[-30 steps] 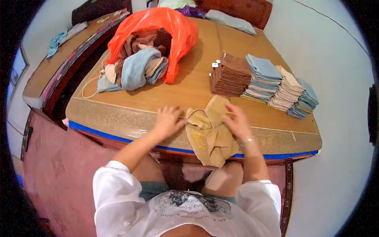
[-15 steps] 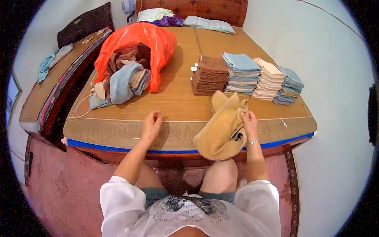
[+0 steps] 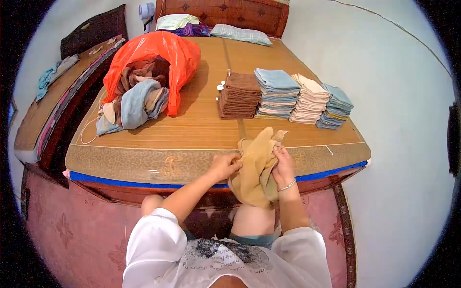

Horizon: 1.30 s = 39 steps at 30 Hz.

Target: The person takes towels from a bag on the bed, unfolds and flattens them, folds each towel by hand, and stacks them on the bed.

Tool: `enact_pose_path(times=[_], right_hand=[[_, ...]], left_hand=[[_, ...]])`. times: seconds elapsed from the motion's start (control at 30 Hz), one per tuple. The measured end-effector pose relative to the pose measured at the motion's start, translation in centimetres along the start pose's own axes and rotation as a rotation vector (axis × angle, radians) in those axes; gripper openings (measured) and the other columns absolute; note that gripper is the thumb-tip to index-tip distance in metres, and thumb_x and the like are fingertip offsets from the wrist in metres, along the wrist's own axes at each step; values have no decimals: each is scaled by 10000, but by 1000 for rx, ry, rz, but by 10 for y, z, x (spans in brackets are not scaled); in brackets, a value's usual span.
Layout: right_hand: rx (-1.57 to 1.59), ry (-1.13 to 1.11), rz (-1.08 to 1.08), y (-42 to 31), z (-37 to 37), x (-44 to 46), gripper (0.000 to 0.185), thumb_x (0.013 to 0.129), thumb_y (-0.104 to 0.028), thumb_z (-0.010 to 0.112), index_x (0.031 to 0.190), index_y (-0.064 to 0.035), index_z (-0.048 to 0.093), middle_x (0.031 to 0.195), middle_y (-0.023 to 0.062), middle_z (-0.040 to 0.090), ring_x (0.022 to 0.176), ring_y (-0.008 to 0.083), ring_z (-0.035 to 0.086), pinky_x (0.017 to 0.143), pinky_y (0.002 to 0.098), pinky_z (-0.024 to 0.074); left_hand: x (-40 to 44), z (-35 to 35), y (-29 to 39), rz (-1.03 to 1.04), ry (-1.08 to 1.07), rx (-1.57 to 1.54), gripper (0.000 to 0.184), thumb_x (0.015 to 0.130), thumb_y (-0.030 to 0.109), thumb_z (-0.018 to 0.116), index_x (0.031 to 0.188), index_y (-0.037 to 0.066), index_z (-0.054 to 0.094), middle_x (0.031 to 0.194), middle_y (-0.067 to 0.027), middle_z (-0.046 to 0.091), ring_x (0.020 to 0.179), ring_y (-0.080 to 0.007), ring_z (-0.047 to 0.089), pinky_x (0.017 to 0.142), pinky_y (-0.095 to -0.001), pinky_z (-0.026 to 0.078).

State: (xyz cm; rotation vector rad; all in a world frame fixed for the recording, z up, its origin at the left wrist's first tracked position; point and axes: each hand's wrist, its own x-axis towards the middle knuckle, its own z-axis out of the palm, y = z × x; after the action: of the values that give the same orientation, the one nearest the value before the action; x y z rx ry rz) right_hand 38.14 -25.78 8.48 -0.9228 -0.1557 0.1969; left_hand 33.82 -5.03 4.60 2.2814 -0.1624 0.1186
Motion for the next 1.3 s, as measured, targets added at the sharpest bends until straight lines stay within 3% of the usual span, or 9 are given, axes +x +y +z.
enact_pose_path(times=[0.13,0.33,0.53,0.6,0.67,0.8,1.1,1.23,1.3], right_hand=[[4,95,-17,-21,-23,7,226,880,-120,550,1092,-47,525,1050,56,593,940,174,574,827,316,466],[26,288,-162,-31,-77,22,200,886,-157,547,1059,-60,526,1019,57,591,914,194,581,774,331,484],[-894,420,118,-25,-120,-15,208,806,-197,670,898,-56,548,649,1,558,493,89,539,393,202,399],[-985,381,8,-29,-132,-24,218,799,-194,673,919,-45,566,662,9,568,515,96,545,427,214,418],[-1410,344,-445,-41,-143,-24,251,790,-177,669,969,-12,609,723,42,599,613,134,574,559,259,467],[-1291,436,-697,-68,-111,5,213,797,-170,652,919,3,626,797,75,623,697,166,587,646,294,470],[-1701,171,-232,-31,-72,83,309,810,-280,598,996,-36,633,899,172,632,912,326,593,757,397,481],[-1979,166,-261,-23,-83,83,394,725,-300,674,1033,-59,630,822,161,653,800,301,629,705,384,483],[-1816,139,88,-29,-81,83,343,709,-265,676,989,-71,638,757,125,652,695,242,636,635,352,486]], left_hand=[[-12,-12,-19,-35,140,-562,191,880,196,551,1012,59,534,939,-38,573,893,-111,509,806,-269,415],[-60,-117,-28,-221,851,-625,214,945,255,449,1042,66,476,926,-49,534,818,-127,491,737,-263,423],[-133,-163,-116,-375,642,-350,280,880,252,571,1066,51,510,859,-45,605,728,-117,553,653,-256,457],[-152,-172,-111,-500,371,-237,278,826,189,627,1024,19,531,842,-51,624,767,-132,573,675,-278,461],[-158,-181,-116,-464,358,-86,289,817,196,631,1030,17,552,843,-72,638,760,-151,591,678,-293,471],[-136,-199,-132,-342,432,177,356,809,256,611,1083,29,590,903,-150,656,796,-245,634,719,-336,488],[-41,-180,-147,-440,495,299,475,805,317,590,1216,96,504,1029,-170,624,982,-342,577,838,-426,451],[-37,-179,-119,-474,300,507,489,773,338,620,1194,109,524,1063,-173,610,1003,-340,564,828,-429,454],[-36,-179,-120,-489,220,534,498,745,325,646,1183,118,532,1055,-177,609,980,-351,566,809,-438,461]])
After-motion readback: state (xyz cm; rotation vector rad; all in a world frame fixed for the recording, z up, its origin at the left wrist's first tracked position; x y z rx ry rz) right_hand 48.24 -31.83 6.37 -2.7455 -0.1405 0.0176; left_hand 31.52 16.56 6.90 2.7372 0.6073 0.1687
